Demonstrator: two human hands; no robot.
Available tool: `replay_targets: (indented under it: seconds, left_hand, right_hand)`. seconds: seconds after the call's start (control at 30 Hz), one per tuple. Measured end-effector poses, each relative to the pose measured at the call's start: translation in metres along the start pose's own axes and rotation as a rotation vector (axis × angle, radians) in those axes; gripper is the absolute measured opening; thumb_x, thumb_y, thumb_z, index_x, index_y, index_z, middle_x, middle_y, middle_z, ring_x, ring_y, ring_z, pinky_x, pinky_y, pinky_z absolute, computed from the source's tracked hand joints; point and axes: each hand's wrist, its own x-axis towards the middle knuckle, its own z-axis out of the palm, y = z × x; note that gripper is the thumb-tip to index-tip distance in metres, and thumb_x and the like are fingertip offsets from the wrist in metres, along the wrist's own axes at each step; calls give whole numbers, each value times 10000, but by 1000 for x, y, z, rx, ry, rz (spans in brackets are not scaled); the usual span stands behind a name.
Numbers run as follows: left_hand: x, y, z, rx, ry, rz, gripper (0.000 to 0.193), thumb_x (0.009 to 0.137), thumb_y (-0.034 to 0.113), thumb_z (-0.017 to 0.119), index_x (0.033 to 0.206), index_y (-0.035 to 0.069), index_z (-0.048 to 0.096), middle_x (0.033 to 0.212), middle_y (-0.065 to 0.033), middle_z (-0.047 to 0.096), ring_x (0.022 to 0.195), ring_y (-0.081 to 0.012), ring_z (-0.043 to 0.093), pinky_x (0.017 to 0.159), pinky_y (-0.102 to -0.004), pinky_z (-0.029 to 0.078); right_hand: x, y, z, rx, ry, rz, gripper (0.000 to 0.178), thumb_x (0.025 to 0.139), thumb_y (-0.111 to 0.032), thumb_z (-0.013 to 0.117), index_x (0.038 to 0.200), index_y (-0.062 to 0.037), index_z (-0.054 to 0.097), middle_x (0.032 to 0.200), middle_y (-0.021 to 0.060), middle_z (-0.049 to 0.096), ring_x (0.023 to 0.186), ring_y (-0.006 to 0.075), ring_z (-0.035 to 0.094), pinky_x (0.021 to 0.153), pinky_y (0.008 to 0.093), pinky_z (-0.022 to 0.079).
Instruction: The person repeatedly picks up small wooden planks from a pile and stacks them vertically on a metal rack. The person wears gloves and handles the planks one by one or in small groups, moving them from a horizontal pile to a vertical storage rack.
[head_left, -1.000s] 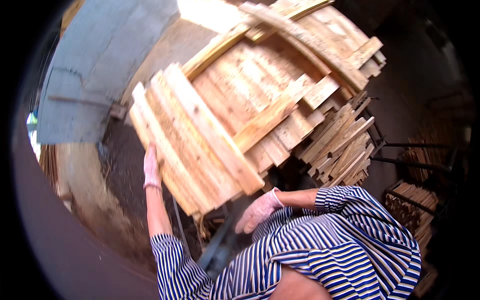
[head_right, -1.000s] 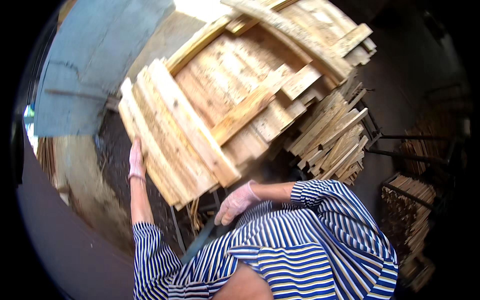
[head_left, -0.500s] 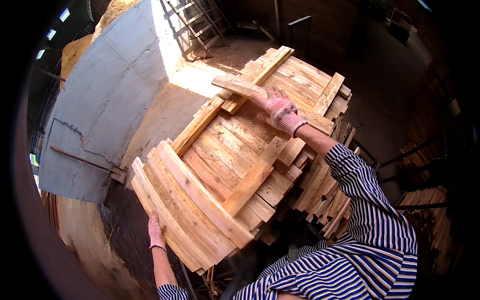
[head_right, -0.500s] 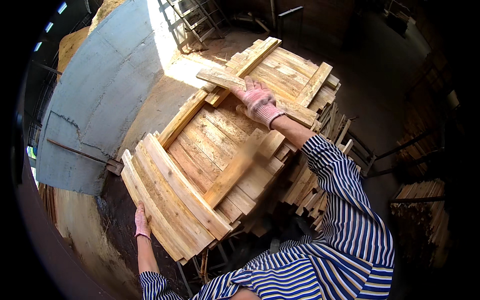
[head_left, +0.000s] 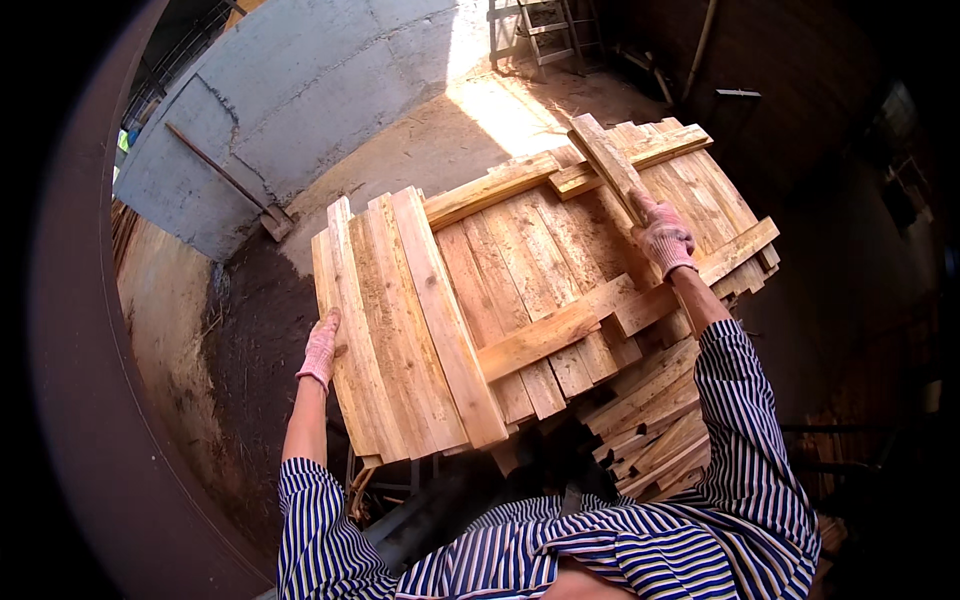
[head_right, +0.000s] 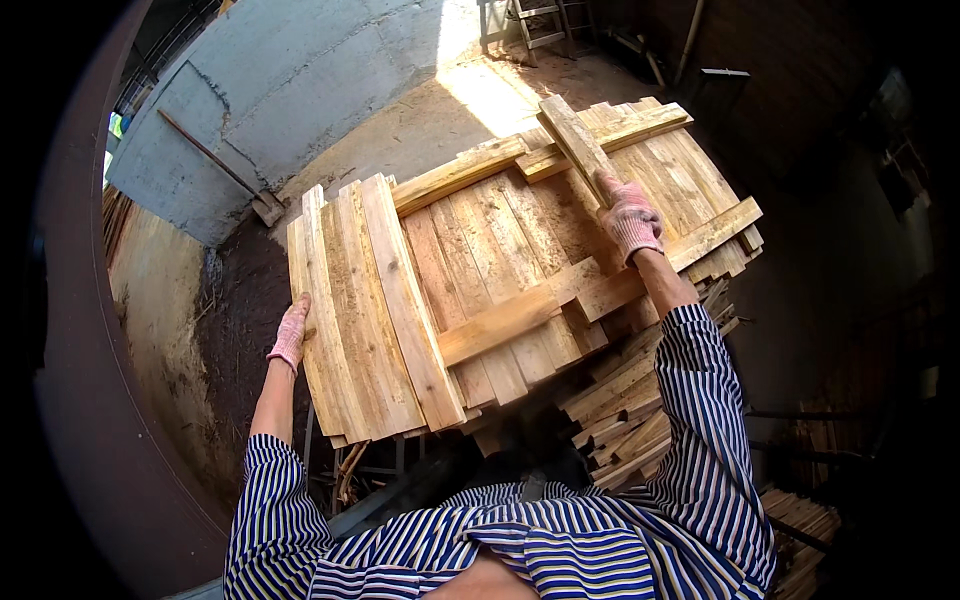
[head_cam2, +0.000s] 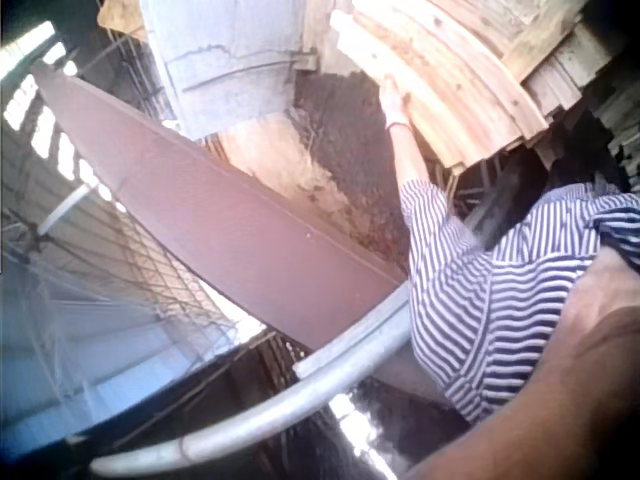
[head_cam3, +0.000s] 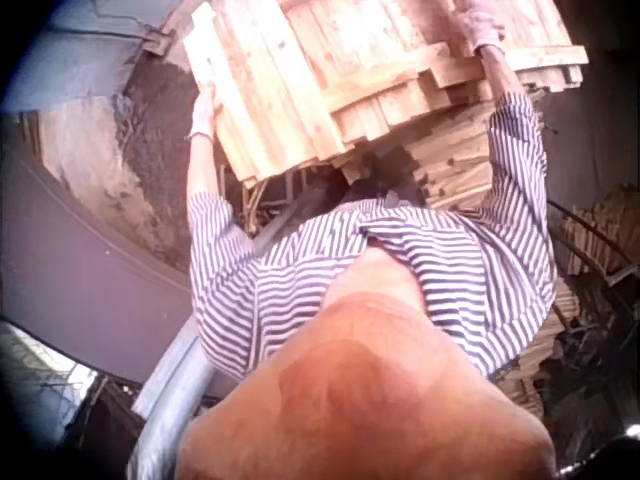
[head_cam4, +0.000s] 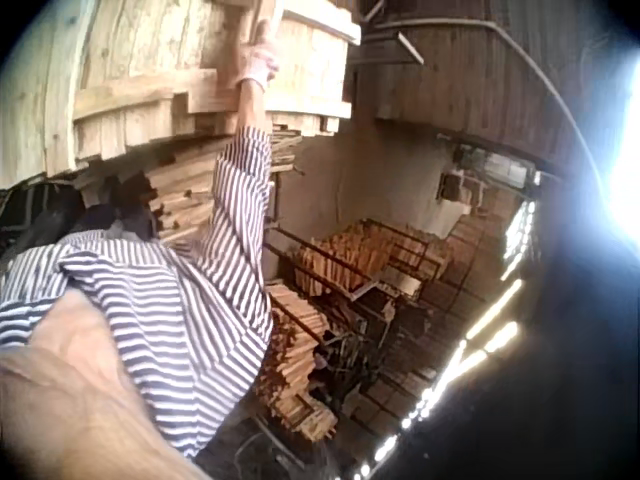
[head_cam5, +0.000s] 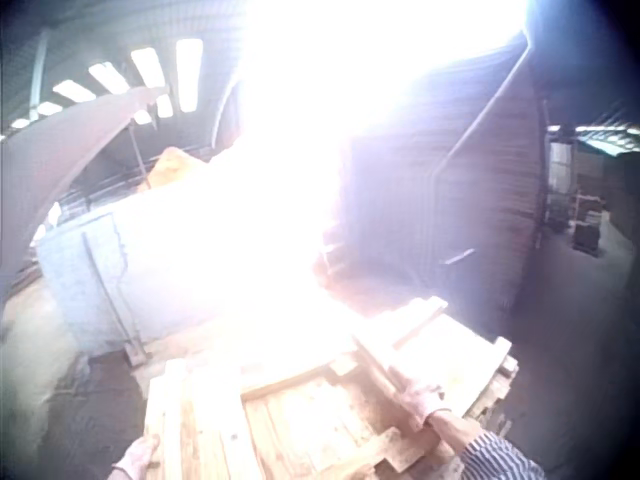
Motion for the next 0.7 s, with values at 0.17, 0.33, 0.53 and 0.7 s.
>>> replay_targets:
  seconds: [0.17, 0.33, 0.53, 0.7]
  left_hand:
    - [-18, -12, -23, -42, 80, -20, 657, 936, 589, 679, 1377, 109, 598, 1218, -51, 674, 1023, -200, 656, 831, -419, 553]
    - [-5, 2, -17, -75, 8, -4, 701, 922, 596, 700, 1401, 100, 578, 1229, -65, 668, 1058, -212, 650, 836, -421, 553]
    - [7, 4, 10, 7, -55, -17, 745, 969, 615, 614, 1488, 92, 506, 1383, -81, 610, 1204, -206, 586, 1007, -404, 449]
    - [-8, -54, -75, -397, -438, -104, 942, 993, 758, 355, 1606, 47, 276, 1590, -181, 409, 1425, -356, 449, 1177, -516, 378]
  right_hand:
    - [-75, -105, 30, 122, -133, -12, 632, 947, -378, 700, 1518, -445, 437, 1364, 170, 583, 1243, 362, 625, 959, 511, 553]
    - [-138, -212, 84, 236, -228, -188, 562, 1000, -436, 576, 1535, -416, 407, 1311, 206, 579, 1168, 376, 643, 898, 525, 553]
    - [-126, -223, 127, 361, -192, -252, 630, 1008, -354, 551, 1573, -165, 347, 1455, 254, 484, 1317, 405, 532, 1013, 528, 493]
    - [-240, -180, 120, 709, 100, -639, 433, 987, -360, 592, 1325, -110, 490, 1326, 168, 483, 1187, 306, 542, 928, 447, 470]
